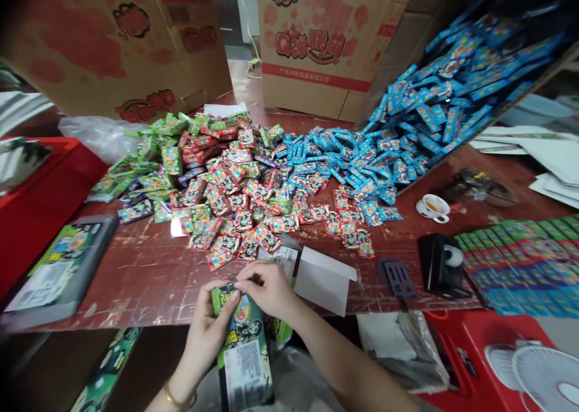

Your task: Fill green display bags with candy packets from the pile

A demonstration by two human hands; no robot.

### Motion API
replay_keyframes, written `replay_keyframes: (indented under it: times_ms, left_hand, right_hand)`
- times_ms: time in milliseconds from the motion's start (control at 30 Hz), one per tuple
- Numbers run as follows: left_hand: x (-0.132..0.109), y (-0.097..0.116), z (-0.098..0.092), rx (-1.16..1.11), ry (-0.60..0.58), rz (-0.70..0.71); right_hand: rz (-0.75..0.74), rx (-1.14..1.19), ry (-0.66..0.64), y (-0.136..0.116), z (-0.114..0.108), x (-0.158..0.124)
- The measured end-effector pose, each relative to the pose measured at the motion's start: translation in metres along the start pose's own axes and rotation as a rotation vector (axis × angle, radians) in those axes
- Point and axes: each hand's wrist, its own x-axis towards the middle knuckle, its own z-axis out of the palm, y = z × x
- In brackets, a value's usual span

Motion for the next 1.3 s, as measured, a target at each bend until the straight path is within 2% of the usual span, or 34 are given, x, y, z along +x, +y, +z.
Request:
replay_keyframes:
  times_ms: [67, 133, 233, 267, 333, 400, 467, 500, 567, 700, 800, 900, 967, 1100, 1200, 1300]
  left_hand:
    - [0.009, -0.002, 0.004, -0.016, -0.008, -0.032]
    - [0.025, 0.005, 0.004, -0.025, 0.013, -0.021]
    - [0.055, 0.026, 0.002, -0.057, 0.095, 0.038]
    - [0.063, 0.034, 0.002, -0.079, 0.110, 0.061]
    - [0.075, 0.045, 0.003, -0.109, 0.109, 0.078]
    - [0.079, 0.049, 0.008, -0.103, 0.056, 0.038]
    - [0.078, 0.047, 0.017, -0.074, -0.048, -0.004]
    - [0.075, 0.046, 0.022, -0.059, -0.112, -0.009]
    - [0.071, 0.043, 0.034, -0.029, -0.240, 0.022]
    - [0.065, 0.053, 0.056, 0.039, -0.451, 0.135]
    - [0.064, 0.068, 0.075, 0.081, -0.638, 0.171]
    - [0.064, 0.077, 0.094, 0.154, -0.810, 0.205]
    - [0.064, 0.079, 0.105, 0.179, -0.836, 0.216]
    - [0.062, 0.078, 0.117, 0.177, -0.783, 0.175]
    - [0.061, 0.079, 0.119, 0.159, -0.781, 0.149]
    - [0.060, 0.081, 0.119, 0.155, -0.780, 0.136]
  right_hand:
    - [-0.091, -0.091, 0.049, 0.000, -0.003, -0.002]
    - [-0.133, -0.208, 0.163, -0.001, -0.023, -0.003]
    - [-0.153, -0.435, 0.450, -0.002, -0.080, -0.009]
    - [-0.147, -0.526, 0.508, -0.002, -0.101, -0.014]
    - [-0.138, -0.718, 0.474, -0.001, -0.135, -0.027]
    - [-0.118, -0.894, 0.323, 0.002, -0.153, -0.041]
    - [-0.084, -1.026, 0.215, 0.008, -0.154, -0.050]
    - [-0.067, -1.063, 0.206, 0.012, -0.153, -0.052]
    - [-0.043, -1.047, 0.275, 0.017, -0.150, -0.051]
    - [0.027, -0.669, 0.436, 0.010, -0.160, -0.040]
    - [0.096, -0.406, 0.384, -0.012, -0.167, -0.035]
    - [0.112, -0.280, 0.296, -0.031, -0.169, -0.034]
    - [0.104, -0.235, 0.273, -0.039, -0.170, -0.034]
    - [0.078, -0.152, 0.243, -0.044, -0.175, -0.034]
    - [0.035, -0.158, 0.318, -0.046, -0.176, -0.034]
    - [-0.077, -0.212, 0.423, -0.047, -0.178, -0.033]
